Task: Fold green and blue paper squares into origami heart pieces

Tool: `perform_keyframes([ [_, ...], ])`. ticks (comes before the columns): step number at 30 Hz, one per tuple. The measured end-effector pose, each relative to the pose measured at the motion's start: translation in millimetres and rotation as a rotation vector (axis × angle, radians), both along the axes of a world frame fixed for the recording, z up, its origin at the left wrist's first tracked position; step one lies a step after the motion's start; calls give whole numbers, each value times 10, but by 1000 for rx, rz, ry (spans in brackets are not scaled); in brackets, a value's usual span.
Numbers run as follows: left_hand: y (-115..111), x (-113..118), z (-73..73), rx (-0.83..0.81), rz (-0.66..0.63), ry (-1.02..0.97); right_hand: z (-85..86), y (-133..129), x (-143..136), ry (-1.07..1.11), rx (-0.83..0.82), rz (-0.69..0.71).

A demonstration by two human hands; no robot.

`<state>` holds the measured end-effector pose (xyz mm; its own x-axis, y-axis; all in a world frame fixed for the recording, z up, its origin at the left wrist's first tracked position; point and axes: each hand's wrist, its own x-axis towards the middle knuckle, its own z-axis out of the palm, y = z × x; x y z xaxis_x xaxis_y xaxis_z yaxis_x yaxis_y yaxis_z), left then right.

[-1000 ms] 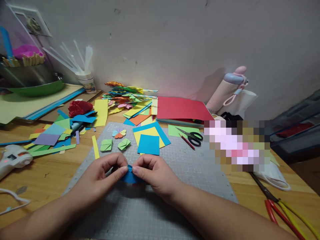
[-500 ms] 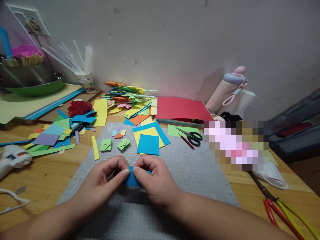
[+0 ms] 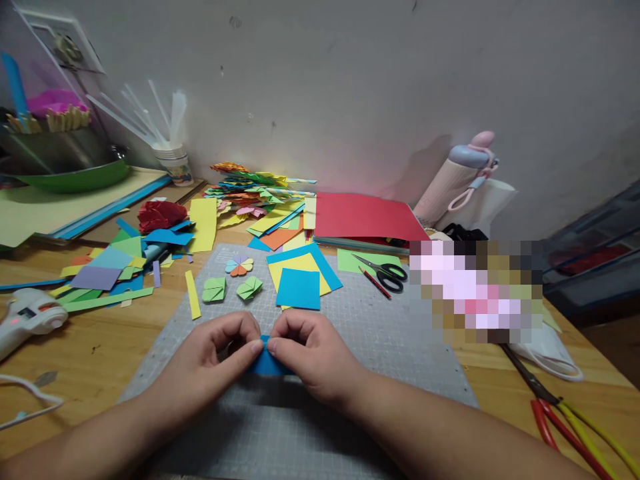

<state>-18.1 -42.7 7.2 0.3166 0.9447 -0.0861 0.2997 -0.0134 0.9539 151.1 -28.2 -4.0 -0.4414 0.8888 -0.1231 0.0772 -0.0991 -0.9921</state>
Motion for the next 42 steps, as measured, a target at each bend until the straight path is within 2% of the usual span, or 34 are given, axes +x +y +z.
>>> perform_keyframes([
  [4, 0, -3, 10, 16, 3, 49, 5, 9, 11, -26, 41, 11],
  [10, 51, -77, 33, 38, 199, -9, -25, 25, 11, 154, -143, -48],
  [16, 93, -83, 20, -68, 102, -124, -2, -6, 2, 70, -39, -48],
  [22, 96, -76, 7, -84, 55, -115, -26, -6, 10, 77, -53, -36],
  [26, 79, -67, 11, -151, 10, -167, -11, 5, 11, 81, -61, -32],
  [31, 91, -54, -2, -87, 39, -111, 2, 10, 9, 45, -40, -64],
  [36, 93, -59, 2, -141, 65, -101, -23, -1, 14, 30, 10, -114],
  [42, 84, -72, 37, -94, 75, -39, -31, -10, 15, 41, 16, -75],
])
